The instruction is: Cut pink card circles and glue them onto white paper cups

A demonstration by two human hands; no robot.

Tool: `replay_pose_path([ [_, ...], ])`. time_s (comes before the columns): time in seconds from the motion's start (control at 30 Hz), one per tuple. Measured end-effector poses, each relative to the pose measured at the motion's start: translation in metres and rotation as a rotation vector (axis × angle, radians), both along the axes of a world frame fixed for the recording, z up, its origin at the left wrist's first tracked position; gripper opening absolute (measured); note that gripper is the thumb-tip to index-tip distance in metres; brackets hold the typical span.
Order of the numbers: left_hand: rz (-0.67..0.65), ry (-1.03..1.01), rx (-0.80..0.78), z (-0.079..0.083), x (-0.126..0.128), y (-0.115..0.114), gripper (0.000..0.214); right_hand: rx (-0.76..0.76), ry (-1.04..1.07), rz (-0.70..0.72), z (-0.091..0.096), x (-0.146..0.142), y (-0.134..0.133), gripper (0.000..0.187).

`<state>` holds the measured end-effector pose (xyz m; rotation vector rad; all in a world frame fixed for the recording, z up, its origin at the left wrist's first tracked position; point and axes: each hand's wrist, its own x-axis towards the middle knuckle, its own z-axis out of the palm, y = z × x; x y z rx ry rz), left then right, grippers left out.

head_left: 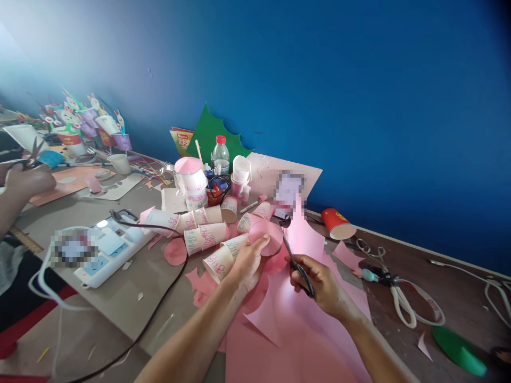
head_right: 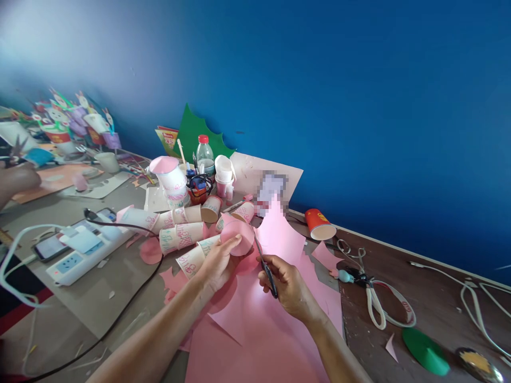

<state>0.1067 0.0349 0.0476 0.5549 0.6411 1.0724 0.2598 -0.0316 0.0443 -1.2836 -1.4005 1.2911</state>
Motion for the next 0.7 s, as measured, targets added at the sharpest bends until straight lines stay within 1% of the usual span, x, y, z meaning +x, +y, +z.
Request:
replay_pose_path([
  [0.17, -0.003, 0.050, 0.026, -0.0011, -0.0014, 0.0011, 0.017, -0.001, 0.016, 0.011, -0.0018, 0.0021, -0.0012, 0.024],
  [0.33, -0.002, 0.109, 0.033, 0.0014, -0.0026, 0.0015, 0.019, -0.017, 0.019, 0.004, -0.0008, 0.0006, -0.0021, 0.025],
  [0.57, 0.035, 0.202, 0.014, 0.0060, -0.0039, 0.0020, 0.020, -0.016, -0.013, -0.002, 0.0016, -0.0004, -0.0018, 0.024],
  [0.7, 0.042, 0.206, -0.003, 0.0065, -0.0044, 0.0023, 0.020, -0.018, -0.007, -0.021, 0.0014, -0.0007, -0.0009, 0.024],
])
